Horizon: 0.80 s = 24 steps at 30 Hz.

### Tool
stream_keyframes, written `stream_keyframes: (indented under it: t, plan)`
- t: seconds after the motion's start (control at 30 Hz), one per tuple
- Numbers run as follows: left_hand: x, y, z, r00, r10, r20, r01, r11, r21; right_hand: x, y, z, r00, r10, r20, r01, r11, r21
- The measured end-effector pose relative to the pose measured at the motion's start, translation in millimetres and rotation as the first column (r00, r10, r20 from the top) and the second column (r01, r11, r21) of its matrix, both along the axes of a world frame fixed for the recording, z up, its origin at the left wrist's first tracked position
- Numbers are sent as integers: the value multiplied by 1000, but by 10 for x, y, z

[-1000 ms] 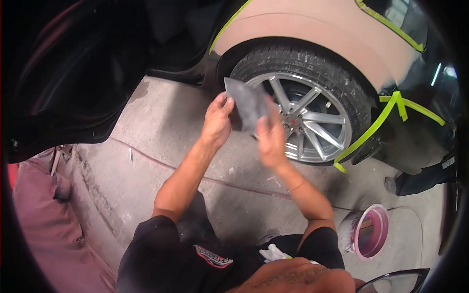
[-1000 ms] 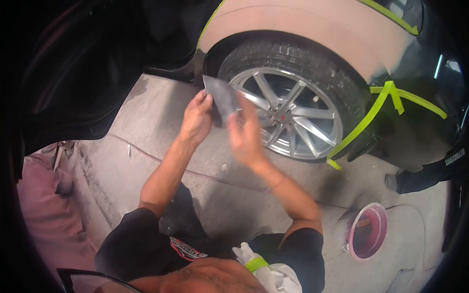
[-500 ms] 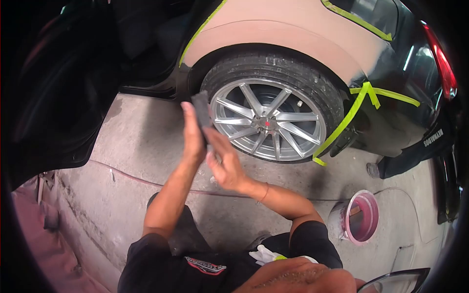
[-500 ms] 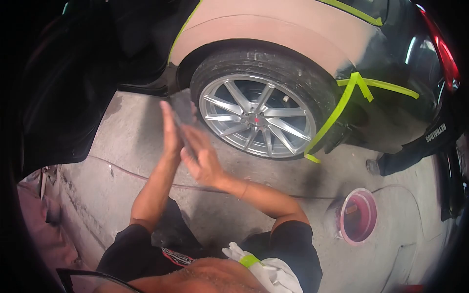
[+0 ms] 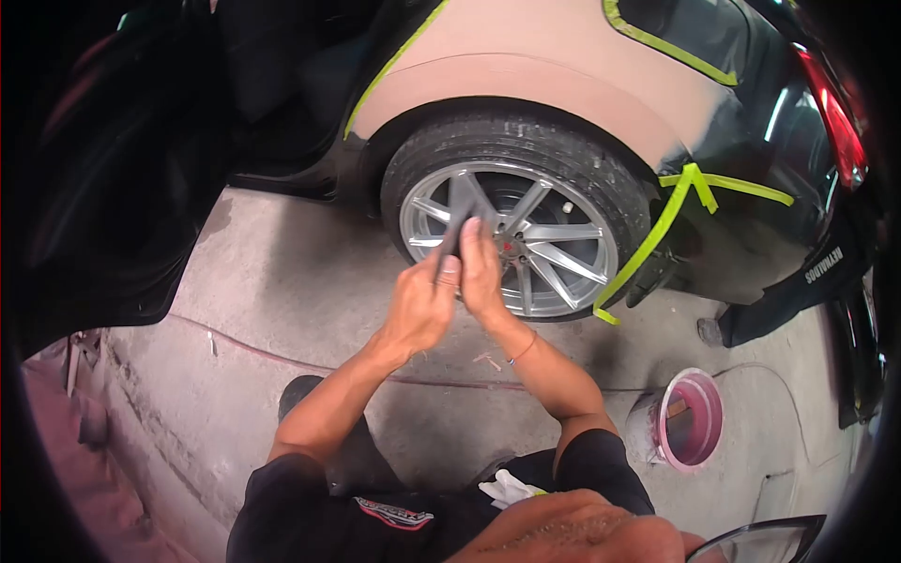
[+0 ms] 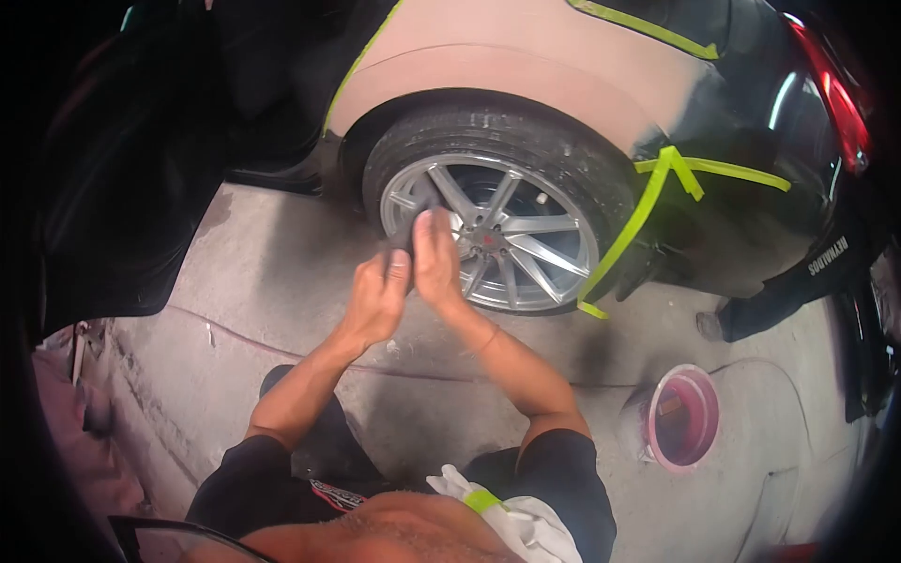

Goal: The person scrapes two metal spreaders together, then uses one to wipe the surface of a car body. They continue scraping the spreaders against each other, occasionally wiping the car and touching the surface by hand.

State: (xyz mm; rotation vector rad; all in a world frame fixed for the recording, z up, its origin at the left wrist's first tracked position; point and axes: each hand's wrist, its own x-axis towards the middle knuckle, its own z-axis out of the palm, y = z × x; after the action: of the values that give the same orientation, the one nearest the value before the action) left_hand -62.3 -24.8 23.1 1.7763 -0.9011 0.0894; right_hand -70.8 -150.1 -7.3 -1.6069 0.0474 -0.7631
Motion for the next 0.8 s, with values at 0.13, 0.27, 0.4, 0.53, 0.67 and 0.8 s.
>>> stream_keyframes:
  t: [0.13, 0.27, 0.4, 0.53, 0.67, 0.8]
  plan:
    - [320, 118, 97, 928, 275, -253, -297, 953, -55, -225, 149, 124, 999, 46, -23, -49, 989, -141]
    - [354, 198, -71, 961, 264, -79, -272, 870, -410, -240, -106, 332, 893, 448, -54, -451, 884, -124]
    - [134, 104, -42, 760, 202, 618, 46, 931, -362, -175, -262, 403, 917, 376, 136, -367, 657, 659]
    - [144, -19, -206, 775, 69, 628, 135, 953, -273, 30, -53, -83, 841, 528, -115, -446, 799, 404]
    - [553, 310, -119, 987, 162, 16, -117, 771, -626, -244, -352, 248, 574, 794, -203, -793, 600, 105]
    - [790, 565, 29, 873, 479, 90, -364, 763, -534, -457, -825, 347, 688, 692, -220, -724, 632, -275]
